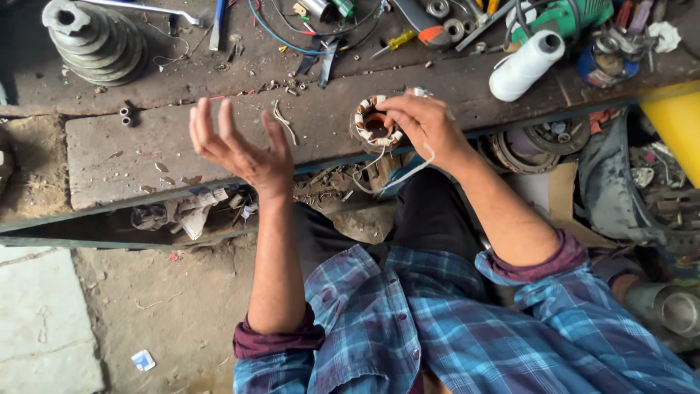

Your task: The person winds white thread around a small cylindrical electrical component on a cluttered workbench. The person repeatedly pulls thread from a spool, wraps it around the component, and adjusts the winding by hand.

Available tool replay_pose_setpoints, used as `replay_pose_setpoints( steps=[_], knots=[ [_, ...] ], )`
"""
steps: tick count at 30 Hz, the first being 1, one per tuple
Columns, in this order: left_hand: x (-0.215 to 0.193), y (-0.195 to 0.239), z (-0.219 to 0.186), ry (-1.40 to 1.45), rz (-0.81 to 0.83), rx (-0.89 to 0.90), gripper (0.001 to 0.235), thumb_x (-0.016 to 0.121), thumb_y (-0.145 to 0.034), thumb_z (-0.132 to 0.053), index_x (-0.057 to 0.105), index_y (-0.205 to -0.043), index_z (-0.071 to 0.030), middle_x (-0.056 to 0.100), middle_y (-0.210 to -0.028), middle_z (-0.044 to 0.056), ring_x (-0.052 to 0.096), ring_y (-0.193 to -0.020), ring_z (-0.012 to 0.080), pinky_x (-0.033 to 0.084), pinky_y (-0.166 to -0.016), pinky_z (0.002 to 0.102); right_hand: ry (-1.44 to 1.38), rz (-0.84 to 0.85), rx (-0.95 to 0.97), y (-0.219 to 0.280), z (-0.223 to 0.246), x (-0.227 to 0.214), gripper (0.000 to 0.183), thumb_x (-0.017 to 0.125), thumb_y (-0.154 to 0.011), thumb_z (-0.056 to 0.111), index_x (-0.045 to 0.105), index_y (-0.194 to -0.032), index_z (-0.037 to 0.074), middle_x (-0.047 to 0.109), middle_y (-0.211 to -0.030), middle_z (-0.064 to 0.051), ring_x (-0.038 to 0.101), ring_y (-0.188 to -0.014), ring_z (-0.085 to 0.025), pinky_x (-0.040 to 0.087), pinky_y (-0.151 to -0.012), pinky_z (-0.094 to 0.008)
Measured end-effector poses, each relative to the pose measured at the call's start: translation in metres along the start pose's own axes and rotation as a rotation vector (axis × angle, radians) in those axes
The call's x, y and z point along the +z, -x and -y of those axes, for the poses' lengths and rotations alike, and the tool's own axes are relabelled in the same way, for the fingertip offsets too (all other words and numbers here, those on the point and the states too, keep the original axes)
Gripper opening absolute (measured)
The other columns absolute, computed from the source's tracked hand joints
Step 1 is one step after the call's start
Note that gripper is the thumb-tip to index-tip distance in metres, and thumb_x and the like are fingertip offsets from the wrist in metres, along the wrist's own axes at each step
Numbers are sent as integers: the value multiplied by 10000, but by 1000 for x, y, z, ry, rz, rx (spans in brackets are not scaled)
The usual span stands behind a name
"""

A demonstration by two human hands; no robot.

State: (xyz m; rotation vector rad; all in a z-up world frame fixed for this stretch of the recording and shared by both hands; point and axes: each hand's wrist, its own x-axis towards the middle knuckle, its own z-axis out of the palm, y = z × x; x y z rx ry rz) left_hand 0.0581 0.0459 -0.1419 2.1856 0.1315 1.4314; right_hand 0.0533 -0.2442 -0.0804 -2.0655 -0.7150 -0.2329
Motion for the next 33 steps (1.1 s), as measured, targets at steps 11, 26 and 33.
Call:
replay_pose_setpoints(
  steps=[11,26,33],
  knots=[
    [-4,2,1,33,49,-82,571,694,-1038,-295,425,-1518,-144,355,-1646,114,284,-1588,342,247,-1290,550,-166,23,286,1,-5,7,193,715,-979,36,669,-1164,8,763,-912,-67,710,-844,-109,561,-769,-279],
    [-6,-3,-9,66,162,-9,315,746,-978,-166,604,-1249,-89,550,-1407,117,450,-1393,329,380,-1187,505,35,-50,-13,13,14,-1,99,772,-974,-5,742,-1067,-18,696,-1288,-124,665,-1190,-266,482,-1091,-408],
    [-49,32,-122,727,569,-167,475,819,-907,-189,606,-1305,-41,658,-1179,104,661,-1012,199,545,-908,316,3,-270,-10,11,21,-11,98,751,-1024,-42,773,-1103,12,680,-1139,-95,668,-1035,-209,550,-886,-305]
  ],
)
